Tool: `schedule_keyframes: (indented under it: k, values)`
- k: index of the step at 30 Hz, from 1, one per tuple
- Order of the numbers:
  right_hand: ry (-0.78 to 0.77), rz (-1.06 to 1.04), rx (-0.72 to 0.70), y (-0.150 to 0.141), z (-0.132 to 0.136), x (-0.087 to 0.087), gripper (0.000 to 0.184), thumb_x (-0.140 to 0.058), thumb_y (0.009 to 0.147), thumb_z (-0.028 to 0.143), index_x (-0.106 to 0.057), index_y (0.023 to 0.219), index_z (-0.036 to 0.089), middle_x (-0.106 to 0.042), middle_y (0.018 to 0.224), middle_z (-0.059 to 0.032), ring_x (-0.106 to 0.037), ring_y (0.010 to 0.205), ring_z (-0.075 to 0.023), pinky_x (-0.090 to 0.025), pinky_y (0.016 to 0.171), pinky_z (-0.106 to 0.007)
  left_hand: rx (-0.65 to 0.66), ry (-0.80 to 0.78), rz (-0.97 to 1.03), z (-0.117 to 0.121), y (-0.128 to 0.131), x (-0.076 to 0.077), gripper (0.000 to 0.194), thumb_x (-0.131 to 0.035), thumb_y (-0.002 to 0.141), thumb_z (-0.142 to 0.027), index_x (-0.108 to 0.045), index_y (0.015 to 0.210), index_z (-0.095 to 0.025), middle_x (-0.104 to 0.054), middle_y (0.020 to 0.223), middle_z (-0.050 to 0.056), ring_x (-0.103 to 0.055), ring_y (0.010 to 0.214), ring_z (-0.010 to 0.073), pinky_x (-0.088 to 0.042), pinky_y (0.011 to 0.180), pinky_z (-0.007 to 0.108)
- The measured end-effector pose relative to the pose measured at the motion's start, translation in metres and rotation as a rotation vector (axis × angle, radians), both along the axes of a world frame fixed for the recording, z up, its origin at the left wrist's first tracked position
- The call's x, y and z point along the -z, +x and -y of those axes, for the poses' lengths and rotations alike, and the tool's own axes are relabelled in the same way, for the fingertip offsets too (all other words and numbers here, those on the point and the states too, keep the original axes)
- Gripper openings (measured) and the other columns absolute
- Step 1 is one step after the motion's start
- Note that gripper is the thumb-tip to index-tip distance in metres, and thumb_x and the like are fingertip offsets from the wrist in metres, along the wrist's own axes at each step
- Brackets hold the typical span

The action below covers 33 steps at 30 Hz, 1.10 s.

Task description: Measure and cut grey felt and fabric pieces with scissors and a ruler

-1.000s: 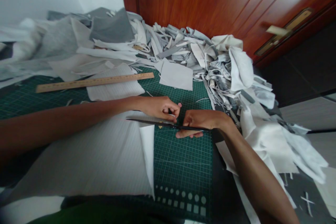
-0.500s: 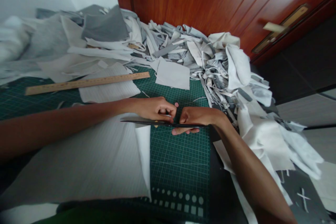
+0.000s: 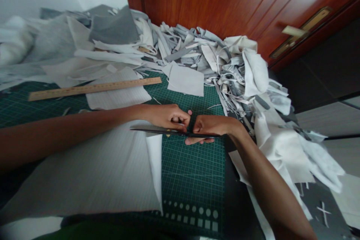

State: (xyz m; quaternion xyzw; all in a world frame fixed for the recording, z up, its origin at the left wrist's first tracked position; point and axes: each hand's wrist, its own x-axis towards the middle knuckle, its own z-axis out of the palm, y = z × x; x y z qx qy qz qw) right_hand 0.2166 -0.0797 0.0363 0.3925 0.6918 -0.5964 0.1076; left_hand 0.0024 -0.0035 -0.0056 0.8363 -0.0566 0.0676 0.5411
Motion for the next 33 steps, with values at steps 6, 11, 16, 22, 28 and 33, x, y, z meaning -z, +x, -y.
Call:
schedule_keyframes:
  k: [6, 11, 16, 22, 28, 33]
  values:
    - [-0.001, 0.077, 0.032, -0.0027, 0.0011, -0.0009, 0.058, -0.066, 0.092, 0.062, -0.055, 0.056, 0.017, -0.047, 0.045, 0.0062, -0.038, 0.042, -0.0054, -0.028, 0.047, -0.023, -0.008, -0.012, -0.024, -0.0004, -0.0002, -0.0006, 0.015, -0.065, 0.096, -0.024, -0.065, 0.082, -0.018, -0.057, 0.061, -0.004, -0.052, 0.052, 0.0087, -0.04, 0.056, 0.021]
    - [-0.009, 0.051, 0.027, -0.0017, 0.0003, 0.0005, 0.056, -0.064, 0.095, 0.058, -0.055, 0.058, 0.017, -0.048, 0.045, 0.0056, -0.039, 0.042, -0.0056, -0.029, 0.048, -0.022, -0.012, -0.016, -0.019, -0.0009, -0.0007, -0.0016, 0.015, -0.067, 0.095, -0.025, -0.066, 0.082, -0.018, -0.059, 0.062, -0.004, -0.052, 0.052, 0.0085, -0.039, 0.056, 0.021]
    - [0.011, 0.04, 0.011, -0.0026, 0.0005, -0.0007, 0.058, -0.061, 0.097, 0.058, -0.052, 0.056, 0.018, -0.046, 0.044, 0.0062, -0.037, 0.042, -0.0054, -0.029, 0.049, -0.023, -0.012, -0.034, -0.018, -0.0002, -0.0004, -0.0017, 0.013, -0.068, 0.093, -0.022, -0.067, 0.082, -0.018, -0.059, 0.061, -0.004, -0.052, 0.051, 0.0086, -0.039, 0.056, 0.021]
    - [0.02, 0.058, -0.007, -0.0029, 0.0004, -0.0011, 0.059, -0.061, 0.097, 0.057, -0.049, 0.054, 0.019, -0.046, 0.046, 0.0055, -0.039, 0.043, -0.0062, -0.029, 0.05, -0.025, -0.014, -0.027, -0.015, 0.0, 0.0007, -0.0005, 0.013, -0.069, 0.093, -0.023, -0.067, 0.081, -0.018, -0.06, 0.061, -0.003, -0.054, 0.053, 0.0098, -0.039, 0.055, 0.021]
    - [0.013, 0.113, 0.008, -0.0055, 0.0013, -0.0045, 0.059, -0.066, 0.093, 0.059, -0.051, 0.053, 0.018, -0.046, 0.046, 0.0058, -0.037, 0.043, -0.0058, -0.028, 0.049, -0.024, -0.01, 0.019, -0.031, -0.0012, -0.0002, 0.0004, 0.017, -0.064, 0.097, -0.027, -0.064, 0.082, -0.018, -0.059, 0.062, -0.003, -0.054, 0.054, 0.0097, -0.04, 0.058, 0.022]
    - [0.005, 0.095, 0.023, -0.0048, 0.0012, -0.0036, 0.056, -0.065, 0.095, 0.054, -0.051, 0.054, 0.018, -0.047, 0.046, 0.0057, -0.038, 0.043, -0.0058, -0.03, 0.049, -0.024, -0.005, 0.023, -0.023, -0.0014, -0.0006, 0.0008, 0.016, -0.064, 0.097, -0.027, -0.064, 0.084, -0.019, -0.058, 0.064, -0.004, -0.054, 0.056, 0.0093, -0.04, 0.058, 0.021]
